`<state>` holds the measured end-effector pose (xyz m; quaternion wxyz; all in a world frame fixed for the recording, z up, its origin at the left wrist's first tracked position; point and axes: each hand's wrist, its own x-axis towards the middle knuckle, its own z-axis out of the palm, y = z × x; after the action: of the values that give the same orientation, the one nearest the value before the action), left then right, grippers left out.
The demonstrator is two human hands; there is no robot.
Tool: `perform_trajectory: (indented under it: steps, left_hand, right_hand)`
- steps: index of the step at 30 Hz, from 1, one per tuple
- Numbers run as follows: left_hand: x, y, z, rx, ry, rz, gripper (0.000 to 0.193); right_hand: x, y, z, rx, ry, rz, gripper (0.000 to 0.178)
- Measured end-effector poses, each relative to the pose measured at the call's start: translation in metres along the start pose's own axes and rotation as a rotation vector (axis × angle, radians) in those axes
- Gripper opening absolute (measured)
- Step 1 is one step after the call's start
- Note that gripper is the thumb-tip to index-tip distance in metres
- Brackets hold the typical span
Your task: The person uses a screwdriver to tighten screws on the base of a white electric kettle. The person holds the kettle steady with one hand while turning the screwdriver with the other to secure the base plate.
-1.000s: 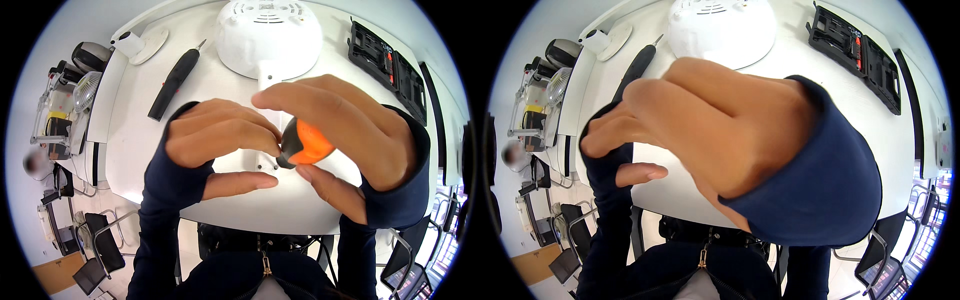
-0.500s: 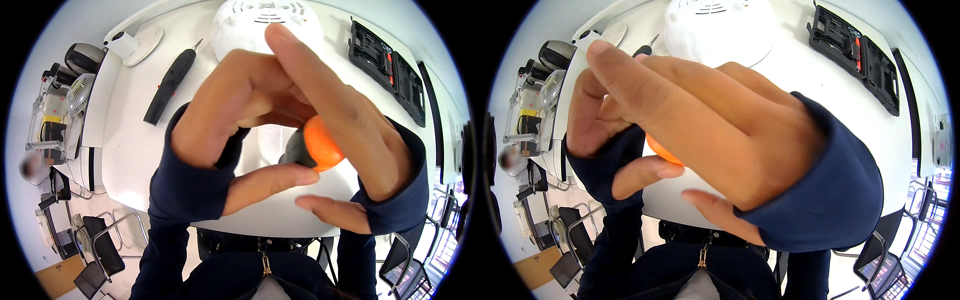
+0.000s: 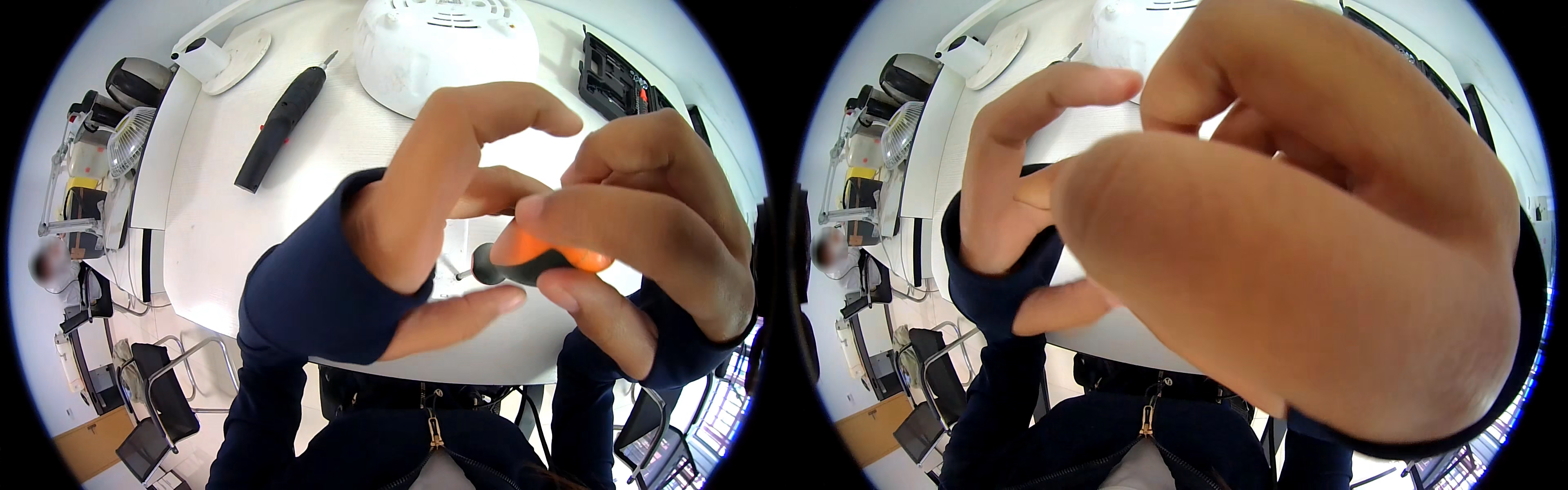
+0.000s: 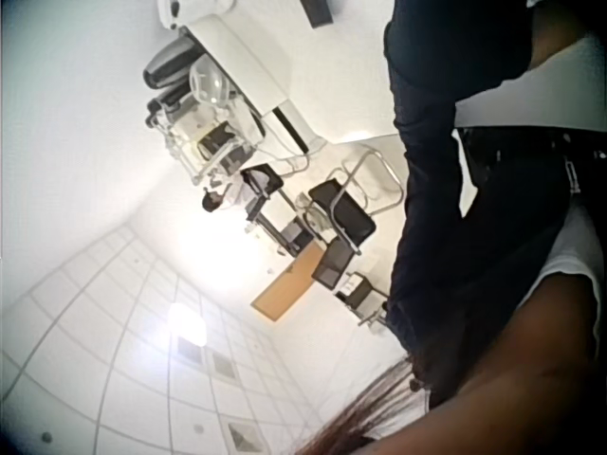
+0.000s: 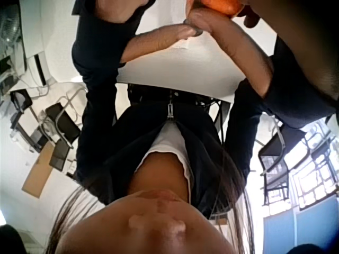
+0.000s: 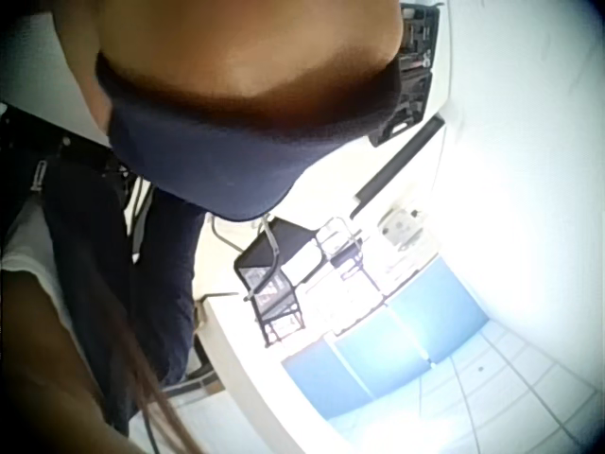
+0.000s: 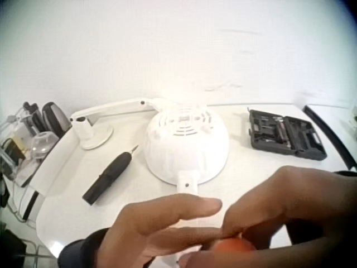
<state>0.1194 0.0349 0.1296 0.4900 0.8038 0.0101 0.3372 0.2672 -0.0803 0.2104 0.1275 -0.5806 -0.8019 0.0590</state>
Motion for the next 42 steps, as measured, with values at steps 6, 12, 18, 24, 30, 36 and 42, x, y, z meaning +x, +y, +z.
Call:
perform_trajectory:
  steps: [6,12,18,24,30,36,42]
  left_hand:
    - [-0.001,-0.006,0.005,-0.102,-0.023,-0.028,0.057]
    - [0.001,-0.017,0.008,-0.017,-0.11,0.072,0.058]
    - [-0.016,-0.02,0.007,-0.293,-0.208,0.004,0.059]
    - [-0.016,-0.016,0.018,0.041,-0.122,-0.132,0.05]
    - [-0.021,-0.02,0.012,0.015,-0.217,-0.076,0.046]
    - [-0.025,-0.016,0.009,0.057,-0.229,-0.122,0.044]
    - [-0.022,-0.013,0.019,0.136,-0.184,-0.086,0.042]
  right_hand:
    - [-0.002,0.001,0.0,0.065,-0.047,-0.027,0.028]
    - [-0.001,0.009,0.016,0.108,0.109,-0.121,0.033]
    - [0.003,0.013,0.027,0.07,0.269,-0.281,0.028]
    - [0.001,0.015,0.031,0.162,0.301,-0.282,0.024]
    - [0.004,0.015,0.037,0.231,0.307,-0.353,0.023]
    - [0.001,0.013,0.034,0.318,0.239,-0.346,0.023]
    - [0.001,0.02,0.039,0.193,0.319,-0.382,0.037]
